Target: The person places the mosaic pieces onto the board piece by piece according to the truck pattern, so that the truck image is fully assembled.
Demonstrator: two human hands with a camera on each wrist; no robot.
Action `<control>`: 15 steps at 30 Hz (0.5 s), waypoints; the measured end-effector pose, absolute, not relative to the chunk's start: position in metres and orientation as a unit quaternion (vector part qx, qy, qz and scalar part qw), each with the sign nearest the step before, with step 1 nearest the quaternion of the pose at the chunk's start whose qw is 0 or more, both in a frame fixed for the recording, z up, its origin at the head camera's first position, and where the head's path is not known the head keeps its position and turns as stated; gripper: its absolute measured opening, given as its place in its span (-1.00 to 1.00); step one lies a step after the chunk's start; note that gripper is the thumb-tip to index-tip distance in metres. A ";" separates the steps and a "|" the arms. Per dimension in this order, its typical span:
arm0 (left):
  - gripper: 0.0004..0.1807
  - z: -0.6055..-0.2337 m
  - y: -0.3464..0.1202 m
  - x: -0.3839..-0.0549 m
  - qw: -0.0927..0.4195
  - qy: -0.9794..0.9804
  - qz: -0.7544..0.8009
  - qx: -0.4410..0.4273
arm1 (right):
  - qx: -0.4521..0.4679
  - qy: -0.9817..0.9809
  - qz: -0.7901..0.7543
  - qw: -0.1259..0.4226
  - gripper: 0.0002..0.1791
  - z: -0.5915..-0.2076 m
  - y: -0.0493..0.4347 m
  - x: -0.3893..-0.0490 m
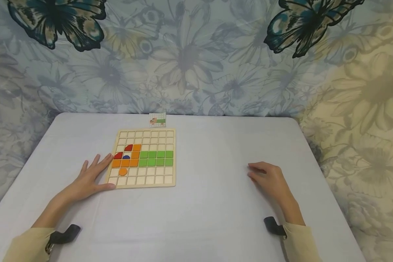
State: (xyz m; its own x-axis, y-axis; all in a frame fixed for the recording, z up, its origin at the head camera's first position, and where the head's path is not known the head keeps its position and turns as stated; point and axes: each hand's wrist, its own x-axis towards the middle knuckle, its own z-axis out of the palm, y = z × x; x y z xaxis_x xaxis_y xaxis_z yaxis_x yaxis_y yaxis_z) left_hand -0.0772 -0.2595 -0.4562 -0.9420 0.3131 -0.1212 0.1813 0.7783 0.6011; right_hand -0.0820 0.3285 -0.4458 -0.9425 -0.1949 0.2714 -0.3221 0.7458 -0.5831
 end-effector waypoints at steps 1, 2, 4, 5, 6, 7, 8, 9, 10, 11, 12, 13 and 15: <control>0.20 -0.456 -0.260 -0.077 0.109 0.937 0.305 0.131 | 0.142 -0.928 0.331 0.095 -0.70 -0.445 0.330 -0.080; 0.20 -0.456 -0.260 -0.077 0.109 0.938 0.303 0.130 | 0.145 -0.928 0.331 0.093 -0.70 -0.445 0.332 -0.078; 0.21 -0.456 -0.260 -0.078 0.111 0.938 0.301 0.128 | 0.152 -0.927 0.330 0.088 -0.68 -0.445 0.335 -0.075; 0.21 -0.456 -0.260 -0.078 0.112 0.939 0.301 0.126 | 0.155 -0.928 0.329 0.086 -0.66 -0.445 0.336 -0.074; 0.21 -0.456 -0.260 -0.078 0.112 0.939 0.301 0.126 | 0.159 -0.928 0.327 0.085 -0.64 -0.444 0.338 -0.073; 0.21 -0.455 -0.260 -0.078 0.112 0.938 0.301 0.126 | 0.161 -0.928 0.326 0.084 -0.62 -0.444 0.339 -0.071; 0.21 -0.455 -0.260 -0.078 0.112 0.938 0.302 0.126 | 0.166 -0.927 0.326 0.084 -0.60 -0.444 0.340 -0.071; 0.20 -0.455 -0.259 -0.078 0.112 0.938 0.304 0.126 | 0.171 -0.926 0.326 0.085 -0.58 -0.444 0.340 -0.070; 0.20 -0.455 -0.259 -0.078 0.112 0.938 0.303 0.126 | 0.175 -0.925 0.326 0.085 -0.56 -0.444 0.341 -0.070; 0.20 -0.455 -0.259 -0.078 0.113 0.938 0.303 0.126 | 0.179 -0.924 0.327 0.085 -0.55 -0.444 0.341 -0.069; 0.20 -0.455 -0.259 -0.078 0.113 0.938 0.302 0.126 | 0.181 -0.924 0.327 0.085 -0.55 -0.444 0.341 -0.069; 0.20 -0.455 -0.259 -0.078 0.113 0.938 0.301 0.127 | 0.182 -0.923 0.328 0.084 -0.55 -0.444 0.341 -0.069; 0.20 -0.455 -0.259 -0.078 0.113 0.939 0.299 0.128 | 0.183 -0.923 0.327 0.083 -0.56 -0.444 0.341 -0.069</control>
